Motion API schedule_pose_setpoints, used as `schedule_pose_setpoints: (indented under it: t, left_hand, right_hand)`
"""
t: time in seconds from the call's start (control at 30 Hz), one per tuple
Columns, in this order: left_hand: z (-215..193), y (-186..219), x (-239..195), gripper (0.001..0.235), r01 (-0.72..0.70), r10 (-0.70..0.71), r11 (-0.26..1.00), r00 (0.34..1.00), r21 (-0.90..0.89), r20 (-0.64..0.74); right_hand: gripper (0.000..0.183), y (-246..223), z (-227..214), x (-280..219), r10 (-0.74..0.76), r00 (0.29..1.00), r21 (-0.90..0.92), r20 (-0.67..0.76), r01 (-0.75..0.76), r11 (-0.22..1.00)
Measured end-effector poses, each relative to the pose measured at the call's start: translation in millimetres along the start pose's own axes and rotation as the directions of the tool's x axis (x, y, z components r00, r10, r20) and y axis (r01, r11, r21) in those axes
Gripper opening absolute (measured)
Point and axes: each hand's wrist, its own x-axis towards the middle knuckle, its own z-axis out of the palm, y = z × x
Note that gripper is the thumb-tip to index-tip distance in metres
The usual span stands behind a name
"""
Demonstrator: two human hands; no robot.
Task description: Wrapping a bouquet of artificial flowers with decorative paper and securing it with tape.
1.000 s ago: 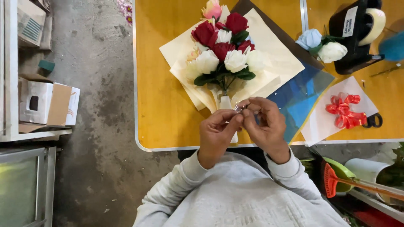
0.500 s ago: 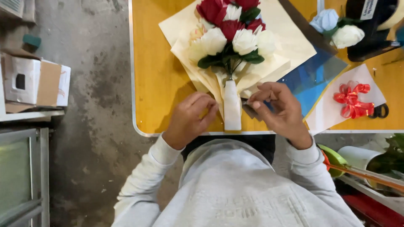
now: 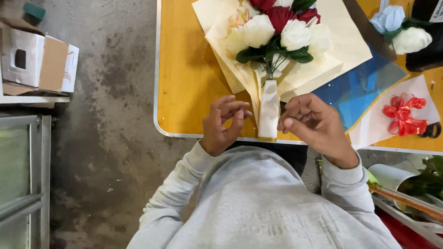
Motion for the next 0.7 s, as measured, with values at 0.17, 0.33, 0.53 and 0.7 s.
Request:
schedule_pose_setpoints:
  t: [0.17,0.33,0.53,0.7]
  left_hand:
    - [6,-24,-17,0.036,-0.075,0.078,0.994,0.996,-0.075,0.038]
    - [5,-33,-22,0.033,-0.353,0.350,0.906,0.935,0.231,0.058]
    - [15,-5,-17,0.025,0.125,-0.137,0.878,0.991,-0.461,0.007]
    - [11,-24,-18,0.023,0.240,-0.237,0.575,0.964,-0.782,0.122]
  right_hand:
    - [0.025,-18,14,0,0.012,0.999,0.103,-0.040,-0.008,0.995]
    - [0.023,-22,23,4,0.039,0.997,0.178,-0.068,-0.026,0.984]
    - [0.019,-23,26,10,0.056,0.997,0.231,-0.052,-0.042,0.972]
    - [0.020,-19,22,11,0.063,0.996,0.240,-0.061,-0.047,0.970]
